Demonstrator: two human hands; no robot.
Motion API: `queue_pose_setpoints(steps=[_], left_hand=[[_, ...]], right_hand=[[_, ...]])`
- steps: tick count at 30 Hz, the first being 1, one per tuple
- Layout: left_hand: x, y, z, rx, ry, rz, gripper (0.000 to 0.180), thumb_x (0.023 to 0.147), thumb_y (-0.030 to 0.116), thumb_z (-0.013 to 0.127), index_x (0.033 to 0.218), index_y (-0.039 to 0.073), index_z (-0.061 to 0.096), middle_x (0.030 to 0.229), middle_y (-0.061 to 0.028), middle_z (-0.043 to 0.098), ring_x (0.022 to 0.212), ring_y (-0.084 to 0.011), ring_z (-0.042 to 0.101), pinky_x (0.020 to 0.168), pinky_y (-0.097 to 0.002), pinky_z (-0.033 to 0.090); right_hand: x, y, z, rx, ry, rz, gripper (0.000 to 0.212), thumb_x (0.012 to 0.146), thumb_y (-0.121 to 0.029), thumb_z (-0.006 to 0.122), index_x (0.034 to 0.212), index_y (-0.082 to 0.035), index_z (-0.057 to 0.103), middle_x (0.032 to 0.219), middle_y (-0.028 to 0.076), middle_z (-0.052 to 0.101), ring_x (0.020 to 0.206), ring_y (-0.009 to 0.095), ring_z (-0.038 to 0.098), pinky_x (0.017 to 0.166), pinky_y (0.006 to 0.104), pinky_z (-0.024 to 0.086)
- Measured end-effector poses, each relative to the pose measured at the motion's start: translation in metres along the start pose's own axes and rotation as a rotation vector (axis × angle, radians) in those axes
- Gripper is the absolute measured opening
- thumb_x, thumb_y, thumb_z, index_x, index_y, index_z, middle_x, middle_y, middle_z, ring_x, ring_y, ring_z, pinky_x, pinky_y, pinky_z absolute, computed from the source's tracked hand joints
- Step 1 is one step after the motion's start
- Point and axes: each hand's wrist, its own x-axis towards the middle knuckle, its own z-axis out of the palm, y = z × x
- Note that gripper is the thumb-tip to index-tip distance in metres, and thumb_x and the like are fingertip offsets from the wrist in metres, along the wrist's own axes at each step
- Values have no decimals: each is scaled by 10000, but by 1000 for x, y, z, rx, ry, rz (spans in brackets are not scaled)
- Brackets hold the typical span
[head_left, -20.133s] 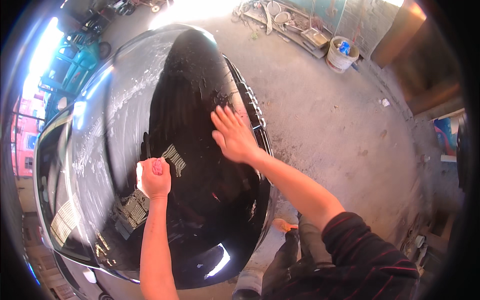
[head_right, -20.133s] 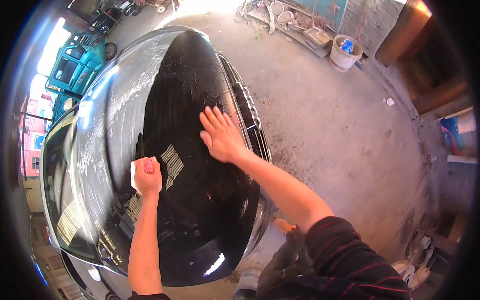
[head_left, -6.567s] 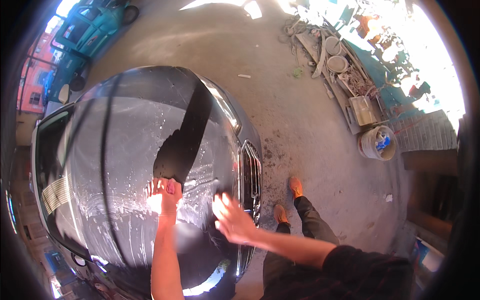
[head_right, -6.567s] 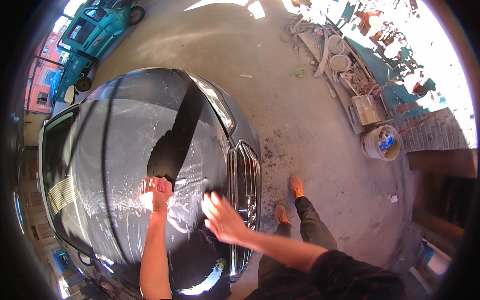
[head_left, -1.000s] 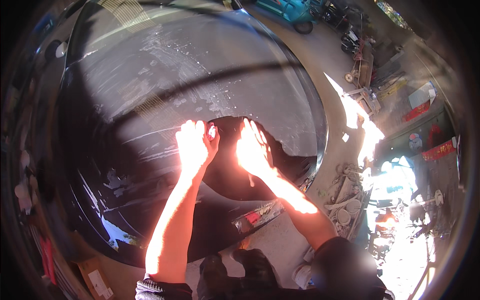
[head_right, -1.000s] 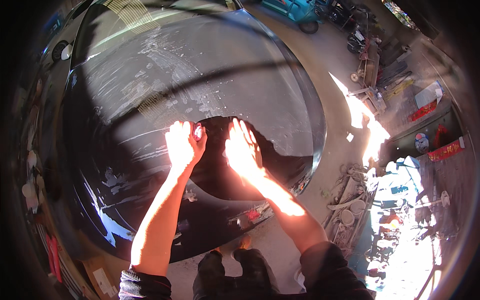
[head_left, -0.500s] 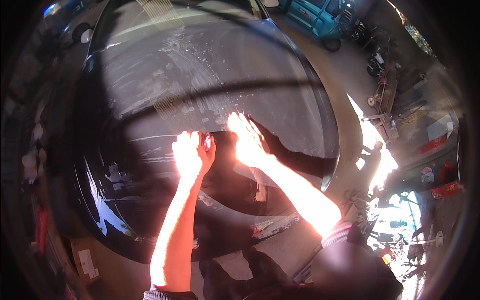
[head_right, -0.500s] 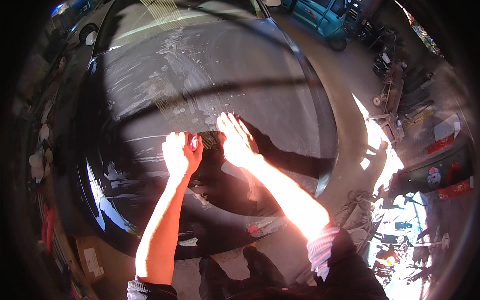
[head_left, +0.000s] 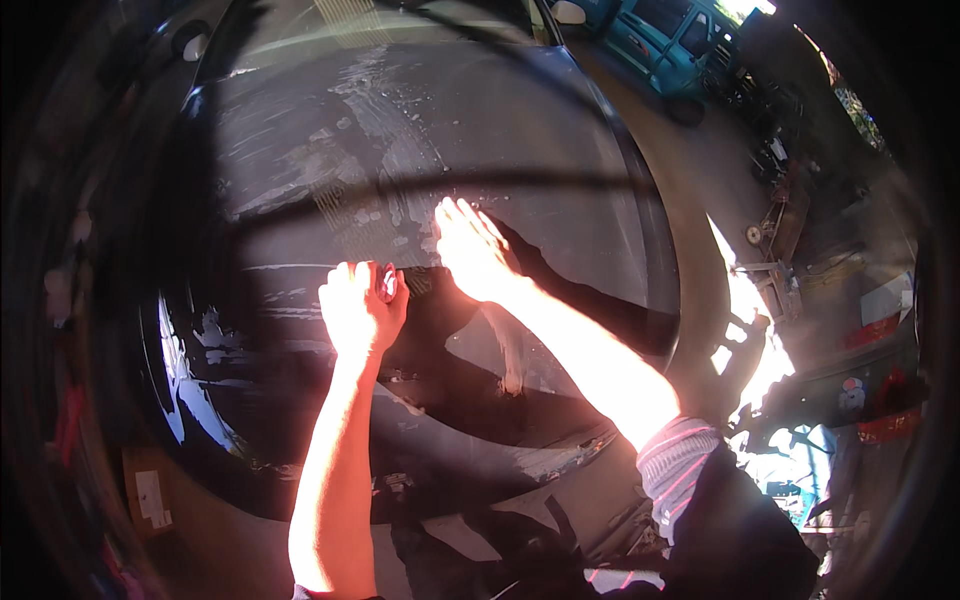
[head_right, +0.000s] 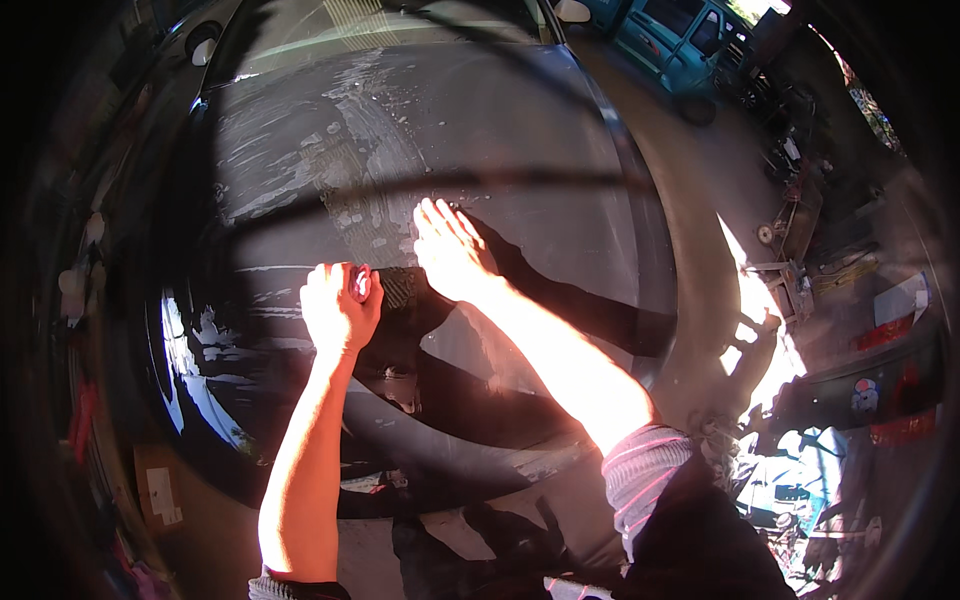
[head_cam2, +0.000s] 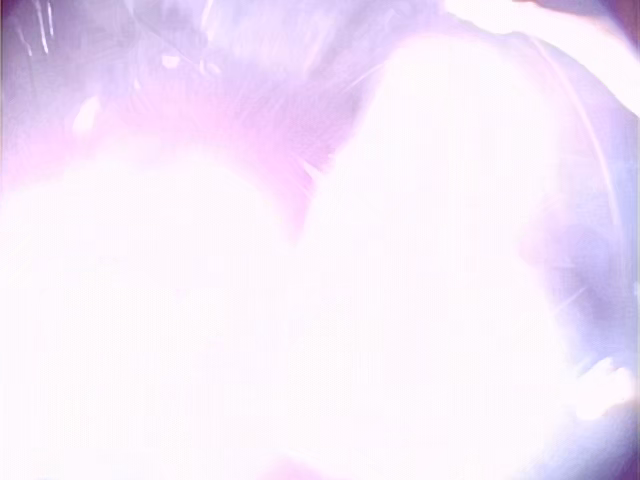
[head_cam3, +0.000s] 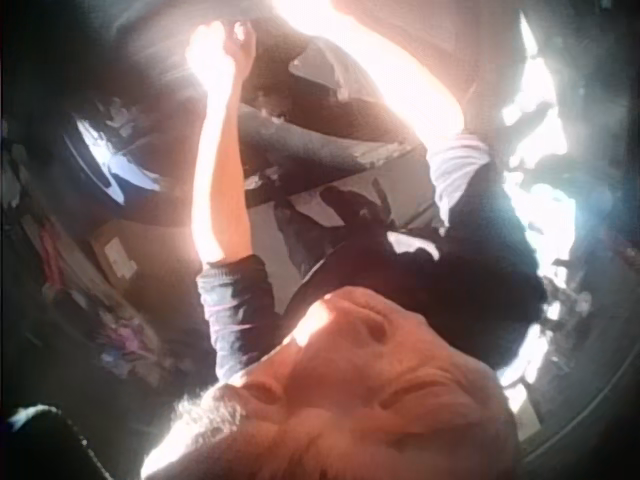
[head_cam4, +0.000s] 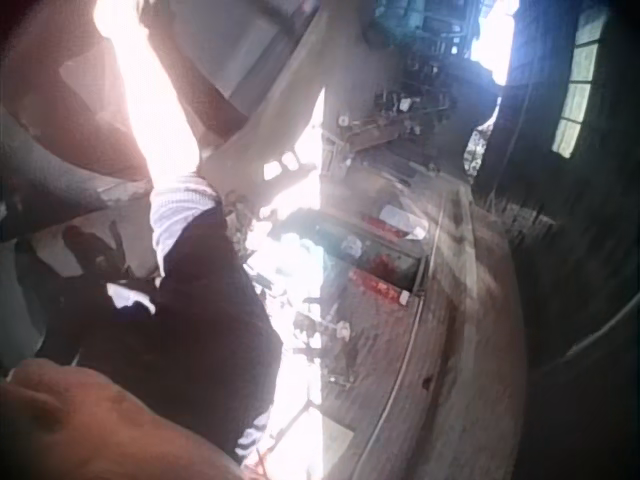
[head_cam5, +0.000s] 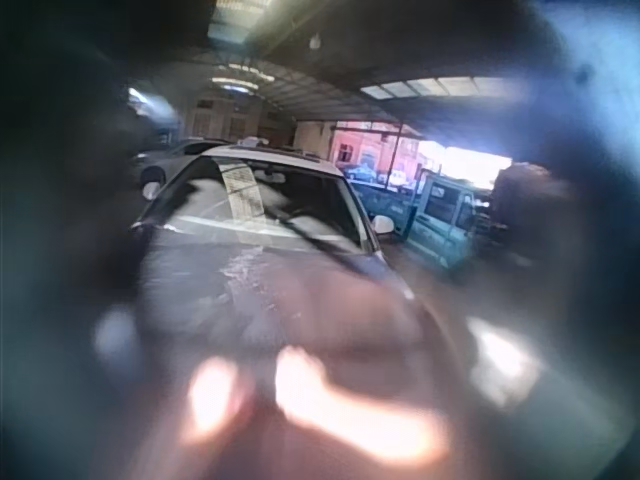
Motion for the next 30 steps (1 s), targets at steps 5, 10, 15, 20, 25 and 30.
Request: queue_pose_setpoints(steps=[5, 10, 15, 20, 25, 30], left_hand=[[-9, -17, 2, 3, -13, -22, 281, 935, 335, 881, 974, 117, 708, 975, -131, 659, 926, -352, 657, 820, -498, 488], [-1, -42, -21, 45, 30, -15, 279, 923, 314, 888, 962, 121, 690, 939, -112, 649, 921, -340, 657, 808, -491, 485], [-5, -1, 9, -41, 18, -3, 286, 923, 325, 889, 985, 114, 706, 970, -117, 673, 942, -348, 670, 834, -480, 504], [1, -15, -3, -17, 24, -10, 268, 913, 302, 882, 989, 117, 704, 976, -119, 679, 933, -355, 677, 820, -497, 530], [-6, -23, -1, -11, 15, -42, 250, 913, 287, 880, 971, 127, 696, 956, -119, 659, 931, -372, 673, 822, -511, 543], [-3, 6, 8, -18, -18, -34, 288, 909, 309, 892, 994, 103, 709, 974, -136, 680, 942, -394, 678, 810, -531, 546]], right_hand=[[-131, -75, -3, 1, -23, -87, 528, 1130, -231, 591, 1610, -12, 608, 1785, 201, 482, 1680, 413, 407, 1396, 555, 303], [-207, -108, -24, 210, -225, -357, 572, 1142, -338, 619, 1681, -152, 579, 1798, 127, 491, 1678, 327, 439, 1382, 531, 327], [-23, 13, -4, -12, 23, 64, 587, 1179, -301, 481, 1679, 2, 528, 1785, 201, 485, 1687, 383, 398, 1415, 499, 270], [-166, -102, -19, 35, -149, -43, 632, 1146, -294, 595, 1723, -60, 490, 1831, 161, 423, 1702, 372, 375, 1411, 512, 273], [-249, -99, -3, -57, -123, -242, 671, 1131, -358, 647, 1736, -110, 497, 1828, 92, 456, 1679, 301, 440, 1391, 481, 304], [-113, 11, -29, -20, 58, 300, 639, 1174, -325, 528, 1716, 9, 471, 1828, 229, 402, 1710, 409, 339, 1411, 541, 255]])
